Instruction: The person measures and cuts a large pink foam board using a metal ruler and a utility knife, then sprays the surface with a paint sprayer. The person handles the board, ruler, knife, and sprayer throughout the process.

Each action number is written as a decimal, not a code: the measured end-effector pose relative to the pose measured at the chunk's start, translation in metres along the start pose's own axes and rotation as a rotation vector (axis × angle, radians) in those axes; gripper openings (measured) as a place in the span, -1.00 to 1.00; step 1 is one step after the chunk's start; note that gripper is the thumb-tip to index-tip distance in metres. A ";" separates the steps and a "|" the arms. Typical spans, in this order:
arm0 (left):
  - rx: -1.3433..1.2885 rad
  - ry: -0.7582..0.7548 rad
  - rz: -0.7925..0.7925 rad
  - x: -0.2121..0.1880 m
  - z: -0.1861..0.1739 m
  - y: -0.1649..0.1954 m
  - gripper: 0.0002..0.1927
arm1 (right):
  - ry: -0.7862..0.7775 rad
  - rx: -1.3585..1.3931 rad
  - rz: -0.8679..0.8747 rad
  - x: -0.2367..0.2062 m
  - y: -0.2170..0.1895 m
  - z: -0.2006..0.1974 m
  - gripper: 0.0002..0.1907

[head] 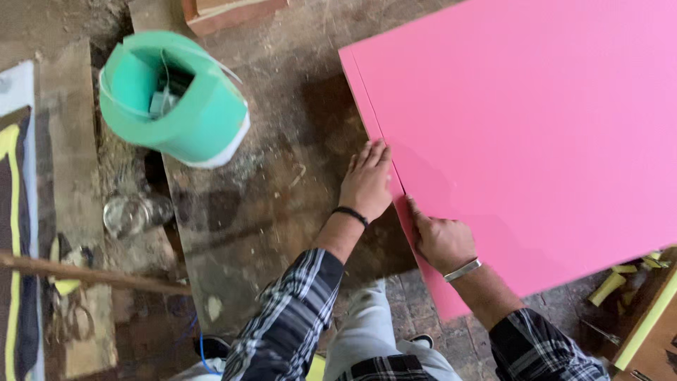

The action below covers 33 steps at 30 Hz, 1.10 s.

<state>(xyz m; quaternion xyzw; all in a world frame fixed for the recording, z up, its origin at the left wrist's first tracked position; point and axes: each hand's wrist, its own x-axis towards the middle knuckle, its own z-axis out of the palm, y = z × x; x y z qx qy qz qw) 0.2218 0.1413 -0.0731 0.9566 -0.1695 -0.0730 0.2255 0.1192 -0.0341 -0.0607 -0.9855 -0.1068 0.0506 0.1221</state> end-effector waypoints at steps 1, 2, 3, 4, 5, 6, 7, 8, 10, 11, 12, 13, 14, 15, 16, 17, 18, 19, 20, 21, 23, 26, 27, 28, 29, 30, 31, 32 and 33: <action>-0.046 0.043 0.002 -0.011 0.002 0.001 -0.39 | -0.078 -0.006 0.041 -0.008 0.000 0.000 -0.35; -0.059 0.053 0.001 -0.025 0.005 0.004 -0.40 | -0.160 -0.010 0.088 -0.019 -0.001 0.000 -0.35; -0.077 0.060 -0.003 -0.040 0.009 0.007 -0.40 | -0.120 -0.008 0.071 -0.031 -0.001 -0.001 -0.37; -0.095 0.071 -0.008 -0.054 0.013 0.011 -0.41 | -0.079 -0.009 0.050 -0.043 -0.001 -0.001 -0.38; -0.110 0.100 -0.001 -0.069 0.018 0.014 -0.41 | -0.032 -0.006 0.031 -0.055 -0.001 0.000 -0.40; -0.122 0.133 0.008 -0.083 0.022 0.016 -0.42 | 0.004 0.002 0.014 -0.066 -0.001 0.001 -0.41; -0.138 0.166 0.015 -0.099 0.028 0.020 -0.43 | 0.036 0.007 -0.004 -0.078 0.001 0.002 -0.42; -0.155 0.170 0.009 -0.113 0.035 0.023 -0.43 | 0.069 0.013 -0.021 -0.091 0.002 0.005 -0.43; -0.186 0.178 -0.001 -0.138 0.046 0.028 -0.44 | 0.092 0.004 -0.028 -0.113 0.003 0.011 -0.41; -0.199 0.189 0.003 -0.151 0.052 0.030 -0.45 | 0.099 -0.001 -0.030 -0.125 0.004 0.015 -0.39; -0.210 0.200 0.005 -0.164 0.057 0.032 -0.46 | 0.055 0.010 -0.012 -0.137 0.005 0.019 -0.39; -0.215 0.209 0.009 -0.176 0.060 0.032 -0.47 | 0.014 0.026 0.009 -0.148 0.005 0.025 -0.38; -0.214 0.186 0.000 -0.186 0.063 0.032 -0.48 | -0.023 0.039 0.030 -0.158 0.006 0.030 -0.37; -0.218 0.162 -0.010 -0.197 0.066 0.033 -0.48 | -0.031 0.019 0.048 -0.169 0.007 0.035 -0.36; -0.220 0.138 -0.020 -0.205 0.068 0.035 -0.49 | -0.038 0.000 0.066 -0.179 0.007 0.041 -0.34; -0.223 0.136 -0.039 -0.212 0.069 0.035 -0.49 | -0.047 -0.016 0.086 -0.188 0.006 0.048 -0.33; -0.229 0.133 -0.059 -0.219 0.070 0.037 -0.50 | -0.011 -0.014 0.075 -0.196 0.008 0.054 -0.32; -0.237 0.134 -0.077 -0.224 0.072 0.039 -0.51 | 0.026 -0.016 0.064 -0.203 0.011 0.060 -0.30; -0.230 0.138 -0.075 -0.227 0.073 0.041 -0.51 | 0.070 -0.018 0.049 -0.207 0.014 0.065 -0.29; -0.219 0.142 -0.074 -0.230 0.073 0.043 -0.52 | 0.108 -0.009 0.037 -0.210 0.016 0.070 -0.30; -0.212 0.132 -0.078 -0.236 0.073 0.046 -0.52 | 0.165 0.011 0.022 -0.219 0.019 0.079 -0.30; -0.213 0.141 -0.069 -0.240 0.072 0.048 -0.51 | 0.021 0.037 0.101 -0.232 0.021 0.084 -0.31; -0.213 0.141 -0.064 -0.242 0.071 0.047 -0.51 | 0.074 0.049 0.067 -0.239 0.022 0.086 -0.31; -0.213 0.139 -0.059 -0.244 0.071 0.046 -0.50 | 0.124 0.062 0.034 -0.246 0.022 0.088 -0.30; -0.216 0.132 -0.070 -0.247 0.071 0.045 -0.50 | 0.175 0.077 0.000 -0.255 0.022 0.089 -0.30; -0.217 0.126 -0.080 -0.248 0.071 0.042 -0.50 | 0.188 0.080 -0.004 -0.263 0.021 0.091 -0.31; -0.220 0.121 -0.087 -0.249 0.071 0.040 -0.50 | 0.201 0.079 -0.006 -0.272 0.020 0.093 -0.32; -0.215 0.119 -0.085 -0.250 0.073 0.037 -0.49 | 0.213 0.077 -0.006 -0.281 0.021 0.096 -0.33; -0.208 0.117 -0.084 -0.250 0.074 0.034 -0.48 | 0.102 0.072 0.053 -0.290 0.021 0.100 -0.35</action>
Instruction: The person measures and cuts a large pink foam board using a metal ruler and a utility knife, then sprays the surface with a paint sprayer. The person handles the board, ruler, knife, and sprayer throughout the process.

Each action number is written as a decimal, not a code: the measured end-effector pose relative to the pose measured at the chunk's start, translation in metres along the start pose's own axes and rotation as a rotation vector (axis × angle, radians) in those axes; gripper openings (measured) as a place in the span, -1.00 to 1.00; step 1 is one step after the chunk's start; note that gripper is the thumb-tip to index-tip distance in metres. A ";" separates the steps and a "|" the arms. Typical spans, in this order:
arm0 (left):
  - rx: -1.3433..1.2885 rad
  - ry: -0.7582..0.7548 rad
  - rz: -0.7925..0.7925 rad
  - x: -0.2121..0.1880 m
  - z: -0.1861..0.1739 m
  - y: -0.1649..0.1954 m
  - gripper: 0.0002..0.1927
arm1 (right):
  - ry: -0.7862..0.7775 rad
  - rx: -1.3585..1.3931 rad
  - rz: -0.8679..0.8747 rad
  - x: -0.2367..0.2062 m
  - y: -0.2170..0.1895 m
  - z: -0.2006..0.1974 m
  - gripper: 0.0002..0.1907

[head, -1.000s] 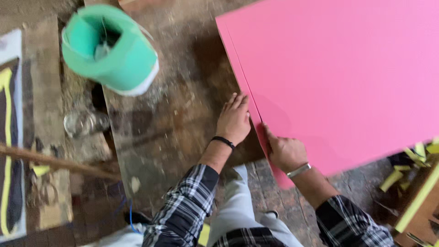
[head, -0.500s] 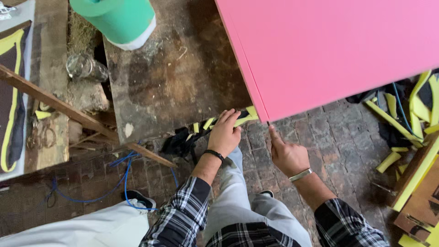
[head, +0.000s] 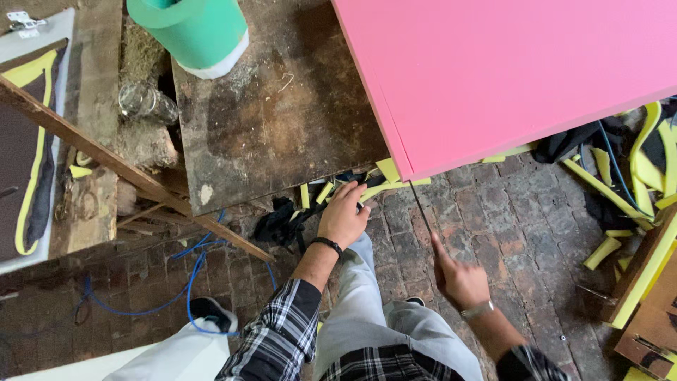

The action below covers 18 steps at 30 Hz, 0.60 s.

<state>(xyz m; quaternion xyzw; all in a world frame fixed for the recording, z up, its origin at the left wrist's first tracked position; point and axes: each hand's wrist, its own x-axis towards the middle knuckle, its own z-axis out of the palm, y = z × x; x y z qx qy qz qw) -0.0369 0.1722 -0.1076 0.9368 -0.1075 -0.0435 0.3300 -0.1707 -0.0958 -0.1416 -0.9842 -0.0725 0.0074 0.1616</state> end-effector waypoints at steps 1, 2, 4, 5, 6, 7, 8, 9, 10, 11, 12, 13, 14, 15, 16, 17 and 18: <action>0.007 -0.004 0.001 0.001 0.001 -0.003 -0.47 | -0.110 -0.009 0.064 -0.009 0.002 0.004 -0.37; -0.005 -0.008 -0.013 0.002 0.004 -0.006 -0.47 | -0.224 -0.018 0.130 -0.018 0.004 0.008 -0.38; -0.028 -0.018 -0.037 0.006 0.009 -0.010 -0.46 | -0.079 0.009 0.029 -0.041 0.011 0.014 -0.34; -0.037 -0.010 -0.017 0.008 0.011 -0.011 -0.46 | -0.001 0.021 -0.022 -0.053 0.016 0.017 -0.32; -0.047 0.001 0.007 0.011 0.014 -0.011 -0.46 | -0.053 0.006 -0.007 -0.064 0.021 0.019 -0.29; -0.057 0.010 0.029 0.013 0.016 -0.012 -0.46 | -0.108 -0.006 0.010 -0.077 0.025 0.021 -0.26; -0.096 -0.015 -0.015 0.016 0.017 -0.013 -0.45 | -0.165 -0.016 0.028 -0.094 0.028 0.023 -0.24; -0.135 -0.037 -0.058 0.020 0.017 -0.013 -0.44 | -0.121 -0.032 0.007 -0.110 0.031 0.023 -0.23; -0.173 -0.057 -0.097 0.026 0.016 -0.016 -0.43 | -0.072 -0.050 -0.014 -0.120 0.035 0.026 -0.22; -0.191 -0.072 -0.124 0.033 0.014 -0.018 -0.42 | 0.004 -0.016 -0.001 -0.129 0.041 0.026 -0.27; -0.208 -0.085 -0.149 0.040 0.012 -0.020 -0.40 | 0.083 0.018 0.011 -0.133 0.045 0.025 -0.32; -0.225 -0.091 -0.165 0.057 0.010 -0.024 -0.39 | 0.095 0.049 0.111 -0.126 0.049 0.027 -0.39; -0.252 -0.104 -0.219 0.075 0.008 -0.026 -0.37 | 0.101 0.085 0.211 -0.116 0.053 0.024 -0.46; -0.277 -0.127 -0.278 0.090 0.007 -0.030 -0.35 | 0.099 0.125 0.318 -0.107 0.057 0.022 -0.53; -0.300 -0.154 -0.335 0.104 0.006 -0.033 -0.33 | 0.097 0.166 0.430 -0.096 0.058 0.017 -0.59; -0.344 -0.107 -0.349 0.124 0.007 -0.034 -0.32 | 0.100 0.203 0.543 -0.082 0.060 0.007 -0.64; -0.395 -0.063 -0.360 0.147 0.008 -0.034 -0.32 | 0.107 0.235 0.657 -0.065 0.062 -0.006 -0.67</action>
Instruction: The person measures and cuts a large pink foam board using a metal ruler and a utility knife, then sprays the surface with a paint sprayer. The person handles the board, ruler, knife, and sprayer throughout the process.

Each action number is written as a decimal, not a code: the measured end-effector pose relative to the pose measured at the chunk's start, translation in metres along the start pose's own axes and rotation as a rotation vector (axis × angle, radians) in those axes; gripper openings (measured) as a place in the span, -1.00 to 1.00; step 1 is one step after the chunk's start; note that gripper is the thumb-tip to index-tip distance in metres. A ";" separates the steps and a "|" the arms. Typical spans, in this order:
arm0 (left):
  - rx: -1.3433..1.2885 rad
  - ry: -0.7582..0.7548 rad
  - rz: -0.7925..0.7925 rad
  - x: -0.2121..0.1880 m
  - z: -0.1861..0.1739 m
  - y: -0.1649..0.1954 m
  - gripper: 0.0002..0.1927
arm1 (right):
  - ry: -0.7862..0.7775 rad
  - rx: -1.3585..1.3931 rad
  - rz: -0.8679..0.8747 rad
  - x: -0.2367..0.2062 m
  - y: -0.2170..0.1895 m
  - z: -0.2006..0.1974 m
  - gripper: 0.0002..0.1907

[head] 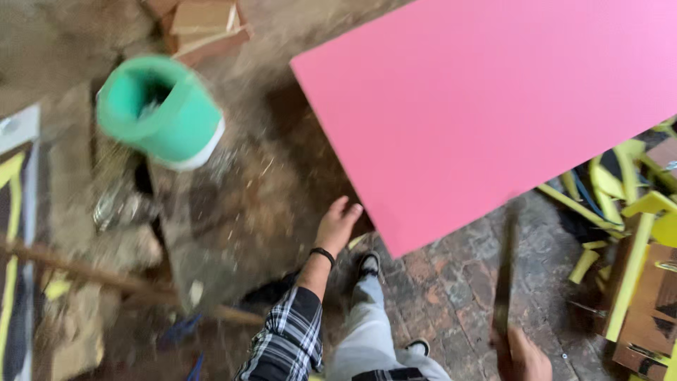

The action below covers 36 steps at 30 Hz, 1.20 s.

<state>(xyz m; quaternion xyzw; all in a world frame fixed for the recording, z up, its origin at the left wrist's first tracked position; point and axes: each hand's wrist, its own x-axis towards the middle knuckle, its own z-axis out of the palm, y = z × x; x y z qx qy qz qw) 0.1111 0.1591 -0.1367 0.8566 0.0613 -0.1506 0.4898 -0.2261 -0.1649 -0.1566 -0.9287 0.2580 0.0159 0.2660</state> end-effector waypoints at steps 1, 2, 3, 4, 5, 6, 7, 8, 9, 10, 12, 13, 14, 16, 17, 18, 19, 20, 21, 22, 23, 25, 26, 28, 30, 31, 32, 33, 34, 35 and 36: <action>-0.060 0.035 -0.006 0.017 0.003 0.007 -0.31 | 0.039 -0.029 0.104 0.020 -0.017 -0.002 -0.68; -0.153 0.023 -0.023 0.032 0.003 0.012 -0.33 | 0.079 -0.052 0.210 0.044 -0.038 0.002 -0.68; -0.245 0.010 -0.040 0.046 0.003 0.018 -0.34 | 0.086 0.114 0.293 0.076 -0.055 0.001 -0.68; -0.336 -0.003 -0.057 0.060 0.003 0.026 -0.36 | 0.095 0.285 0.370 0.102 -0.068 -0.003 -0.67; -0.367 0.019 -0.071 0.073 0.002 0.034 -0.35 | 0.160 0.431 0.315 0.123 -0.080 -0.004 -0.70; -0.396 0.045 -0.086 0.084 0.002 0.041 -0.34 | 0.224 0.575 0.252 0.150 -0.091 -0.004 -0.72; -0.424 0.075 -0.105 0.094 0.002 0.045 -0.33 | 0.284 0.718 0.186 0.169 -0.098 -0.005 -0.75; -0.432 0.095 -0.138 0.103 0.002 0.050 -0.33 | 0.269 0.845 0.206 0.184 -0.102 -0.007 -0.75; -0.438 0.116 -0.176 0.109 0.003 0.054 -0.32 | 0.252 0.971 0.227 0.204 -0.103 -0.012 -0.75; -0.445 0.135 -0.220 0.113 0.003 0.057 -0.31 | 0.232 1.092 0.251 0.215 -0.102 -0.016 -0.74; -0.536 0.163 -0.247 0.117 0.004 0.059 -0.29 | 0.208 1.187 0.383 0.234 -0.100 -0.022 -0.78; -0.586 0.184 -0.253 0.120 0.003 0.059 -0.27 | 0.193 1.238 0.437 0.243 -0.100 -0.024 -0.80; -0.616 0.174 -0.333 0.122 0.002 0.059 -0.27 | 0.198 1.240 0.433 0.249 -0.098 -0.025 -0.79; -0.668 0.158 -0.501 0.123 -0.002 0.057 -0.25 | 0.203 1.244 0.434 0.254 -0.094 -0.025 -0.77; -0.681 0.118 -0.480 0.123 -0.004 0.056 -0.26 | 0.208 1.254 0.394 0.256 -0.091 -0.026 -0.78; -0.694 0.074 -0.464 0.122 -0.008 0.055 -0.26 | 0.214 1.259 0.357 0.256 -0.088 -0.026 -0.79; -0.721 0.030 -0.455 0.116 -0.005 0.055 -0.26 | 0.218 1.248 0.316 0.256 -0.081 -0.030 -0.79; -0.693 0.037 -0.445 0.109 0.000 0.056 -0.27 | 0.214 1.197 0.325 0.255 -0.072 -0.037 -0.79; -0.658 0.058 -0.430 0.101 0.003 0.057 -0.29 | 0.201 1.158 0.332 0.255 -0.062 -0.041 -0.79; -0.622 0.087 -0.422 0.089 0.006 0.057 -0.30 | 0.178 1.119 0.338 0.254 -0.053 -0.046 -0.79; -0.561 0.089 -0.445 0.072 0.013 0.057 -0.31 | 0.159 1.137 0.360 0.253 -0.041 -0.053 -0.79; -0.465 0.101 -0.488 0.040 0.034 0.057 -0.32 | 0.111 1.160 0.381 0.256 -0.011 -0.071 -0.79; -0.544 0.146 -0.430 0.022 0.045 0.057 -0.33 | 0.077 1.128 0.331 0.256 0.002 -0.077 -0.79; -0.702 0.235 -0.329 -0.023 0.081 0.054 -0.33 | 0.008 1.041 0.242 0.246 0.040 -0.095 -0.79; -0.753 0.297 -0.338 -0.066 0.107 0.050 -0.34 | -0.055 0.985 0.199 0.236 0.075 -0.109 -0.79; -0.771 0.308 -0.337 -0.085 0.120 0.049 -0.34 | -0.067 0.962 0.188 0.229 0.093 -0.117 -0.79; -0.763 0.290 -0.367 -0.108 0.133 0.047 -0.34 | -0.103 0.950 0.188 0.221 0.113 -0.127 -0.79; -0.750 0.272 -0.392 -0.132 0.138 0.043 -0.34 | -0.138 0.945 0.187 0.214 0.129 -0.131 -0.78; -0.727 0.254 -0.410 -0.154 0.141 0.040 -0.34 | -0.170 0.952 0.187 0.207 0.141 -0.132 -0.78; -0.697 0.269 -0.448 -0.174 0.147 0.037 -0.31 | -0.191 0.961 0.178 0.200 0.154 -0.133 -0.78; -0.667 0.293 -0.479 -0.193 0.150 0.035 -0.29 | -0.216 0.976 0.161 0.193 0.164 -0.132 -0.77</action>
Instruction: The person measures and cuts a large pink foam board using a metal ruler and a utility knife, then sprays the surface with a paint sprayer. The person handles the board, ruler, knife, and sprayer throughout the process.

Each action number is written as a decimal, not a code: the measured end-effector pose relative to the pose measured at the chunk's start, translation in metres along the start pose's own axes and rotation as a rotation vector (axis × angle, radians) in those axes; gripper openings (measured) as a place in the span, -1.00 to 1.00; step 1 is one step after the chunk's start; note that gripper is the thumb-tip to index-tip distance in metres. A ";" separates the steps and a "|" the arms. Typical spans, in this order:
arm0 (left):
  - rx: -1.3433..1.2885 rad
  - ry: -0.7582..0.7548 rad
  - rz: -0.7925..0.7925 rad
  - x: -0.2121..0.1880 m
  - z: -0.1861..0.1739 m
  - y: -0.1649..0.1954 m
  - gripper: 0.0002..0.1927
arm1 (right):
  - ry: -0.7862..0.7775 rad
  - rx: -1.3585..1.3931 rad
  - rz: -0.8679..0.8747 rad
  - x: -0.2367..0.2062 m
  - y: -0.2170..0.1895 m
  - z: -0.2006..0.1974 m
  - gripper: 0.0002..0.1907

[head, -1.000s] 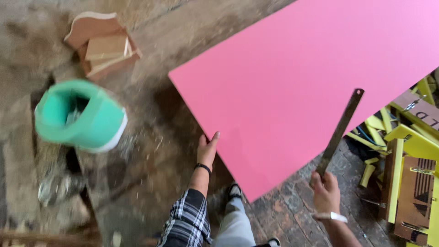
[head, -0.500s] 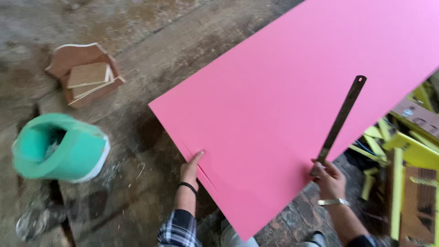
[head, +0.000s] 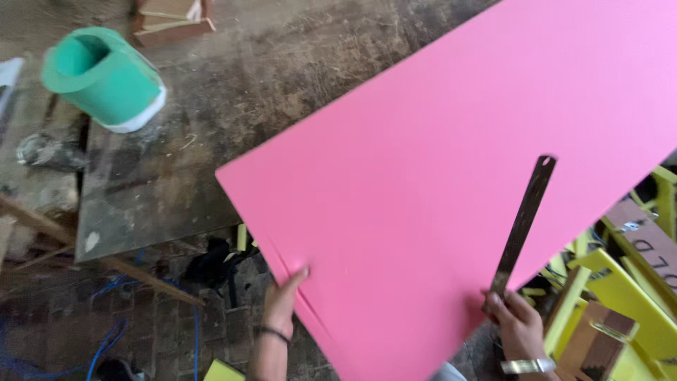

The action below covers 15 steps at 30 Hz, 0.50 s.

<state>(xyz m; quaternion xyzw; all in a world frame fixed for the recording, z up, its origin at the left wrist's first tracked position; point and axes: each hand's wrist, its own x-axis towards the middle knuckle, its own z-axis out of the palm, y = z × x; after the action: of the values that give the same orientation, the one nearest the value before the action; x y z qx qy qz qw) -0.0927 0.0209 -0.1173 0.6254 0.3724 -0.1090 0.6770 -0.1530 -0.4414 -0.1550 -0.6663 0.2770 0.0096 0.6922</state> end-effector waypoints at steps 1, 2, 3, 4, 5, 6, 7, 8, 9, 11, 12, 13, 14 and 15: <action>0.029 0.042 -0.026 -0.017 -0.010 -0.011 -0.27 | -0.031 0.009 0.006 -0.010 0.010 -0.005 -0.76; 0.017 0.065 -0.039 -0.038 -0.019 -0.027 -0.26 | -0.060 0.015 -0.010 -0.022 0.019 -0.013 -0.77; 0.004 0.089 -0.057 -0.059 -0.030 -0.041 -0.25 | -0.090 0.018 -0.022 -0.034 0.025 -0.020 -0.77; -0.006 0.113 -0.060 -0.073 -0.044 -0.051 -0.24 | -0.121 0.033 -0.044 -0.043 0.033 -0.022 -0.77; -0.086 0.110 -0.036 -0.080 -0.055 -0.057 -0.22 | -0.139 0.058 -0.045 -0.048 0.039 -0.020 -0.76; -0.168 0.100 -0.019 -0.090 -0.061 -0.067 -0.21 | -0.152 0.075 -0.045 -0.056 0.043 -0.022 -0.76; -0.251 0.092 -0.017 -0.099 -0.061 -0.080 -0.19 | -0.161 0.080 -0.033 -0.064 0.043 -0.028 -0.75; -0.240 0.124 -0.033 -0.103 -0.061 -0.088 -0.21 | -0.110 0.108 0.003 -0.069 0.042 -0.028 -0.75; -0.230 0.154 -0.039 -0.103 -0.055 -0.095 -0.23 | -0.059 0.140 0.031 -0.070 0.040 -0.028 -0.74; -0.360 0.094 -0.042 -0.096 -0.030 -0.101 -0.24 | 0.020 0.051 0.034 -0.061 0.027 -0.025 -0.74; -0.500 0.010 -0.041 -0.088 -0.008 -0.099 -0.23 | 0.042 -0.071 0.013 -0.049 0.017 -0.024 -0.73; -0.635 -0.072 -0.033 -0.084 0.007 -0.095 -0.21 | 0.061 -0.185 -0.008 -0.037 0.007 -0.021 -0.72; -0.576 -0.034 -0.033 -0.081 0.024 -0.088 -0.21 | 0.057 -0.176 -0.064 -0.021 -0.006 -0.020 -0.73; -0.517 0.005 -0.039 -0.077 0.045 -0.080 -0.22 | 0.056 -0.171 -0.116 0.000 -0.021 -0.021 -0.73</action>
<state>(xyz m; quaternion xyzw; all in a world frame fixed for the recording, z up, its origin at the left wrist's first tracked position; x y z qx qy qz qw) -0.1793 -0.0607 -0.1323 0.4244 0.4015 -0.0219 0.8113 -0.1524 -0.4635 -0.1347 -0.7380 0.2554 -0.0258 0.6241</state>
